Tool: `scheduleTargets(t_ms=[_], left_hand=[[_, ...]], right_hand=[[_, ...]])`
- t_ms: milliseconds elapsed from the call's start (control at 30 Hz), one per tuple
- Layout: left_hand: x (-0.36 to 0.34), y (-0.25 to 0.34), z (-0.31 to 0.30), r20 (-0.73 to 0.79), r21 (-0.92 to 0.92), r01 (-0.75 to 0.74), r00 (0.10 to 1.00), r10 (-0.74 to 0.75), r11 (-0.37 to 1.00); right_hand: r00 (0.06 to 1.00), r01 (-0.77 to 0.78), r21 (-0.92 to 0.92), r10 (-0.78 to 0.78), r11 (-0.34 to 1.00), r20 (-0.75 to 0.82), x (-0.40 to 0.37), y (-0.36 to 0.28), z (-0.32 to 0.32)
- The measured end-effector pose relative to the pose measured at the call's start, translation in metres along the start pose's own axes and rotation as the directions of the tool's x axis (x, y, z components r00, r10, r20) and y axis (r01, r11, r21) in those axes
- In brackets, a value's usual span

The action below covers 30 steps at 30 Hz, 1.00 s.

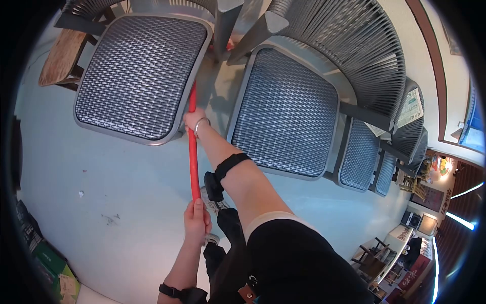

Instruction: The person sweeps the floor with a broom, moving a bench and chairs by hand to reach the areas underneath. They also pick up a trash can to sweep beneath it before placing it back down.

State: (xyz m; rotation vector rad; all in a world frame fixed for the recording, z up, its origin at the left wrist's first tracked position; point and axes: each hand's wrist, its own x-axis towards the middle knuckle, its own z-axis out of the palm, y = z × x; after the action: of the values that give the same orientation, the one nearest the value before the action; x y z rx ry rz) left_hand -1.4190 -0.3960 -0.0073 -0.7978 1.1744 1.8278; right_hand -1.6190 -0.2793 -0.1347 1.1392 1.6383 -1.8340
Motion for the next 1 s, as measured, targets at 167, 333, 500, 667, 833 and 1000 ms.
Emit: scheduleTargets(t_ms=[167,333,500,667,833,1000], left_hand=[[-0.037,-0.016,0.017,-0.040,-0.047,0.028,0.999,-0.030,0.999],[-0.028,-0.008,0.011,0.028,-0.016,0.021,0.999,-0.021,1.000],[-0.004,-0.001,0.013,0.001,-0.102,0.038,0.999,-0.038,0.994],[-0.043,-0.026,0.038,-0.063,-0.138,0.017,0.998,-0.026,0.990],[-0.017,-0.022,0.030,-0.065,-0.136,0.007,0.998,-0.016,0.991],[-0.003,-0.006,0.024,-0.044,-0.250,0.023,0.998,-0.035,0.968]], right_hand=[[0.998,0.062,-0.054,-0.062,0.997,-0.003,-0.034,0.020,-0.006],[0.991,0.075,-0.095,-0.085,0.993,-0.105,-0.023,0.010,-0.017],[1.000,0.021,-0.007,-0.021,1.000,0.016,0.013,0.008,-0.013],[0.999,0.041,-0.106,-0.040,0.994,0.010,-0.034,0.022,-0.013],[0.995,0.070,-0.243,-0.086,0.968,-0.058,-0.011,0.014,-0.014],[0.996,-0.088,-0.371,0.071,0.925,-0.060,0.013,0.008,0.004]])
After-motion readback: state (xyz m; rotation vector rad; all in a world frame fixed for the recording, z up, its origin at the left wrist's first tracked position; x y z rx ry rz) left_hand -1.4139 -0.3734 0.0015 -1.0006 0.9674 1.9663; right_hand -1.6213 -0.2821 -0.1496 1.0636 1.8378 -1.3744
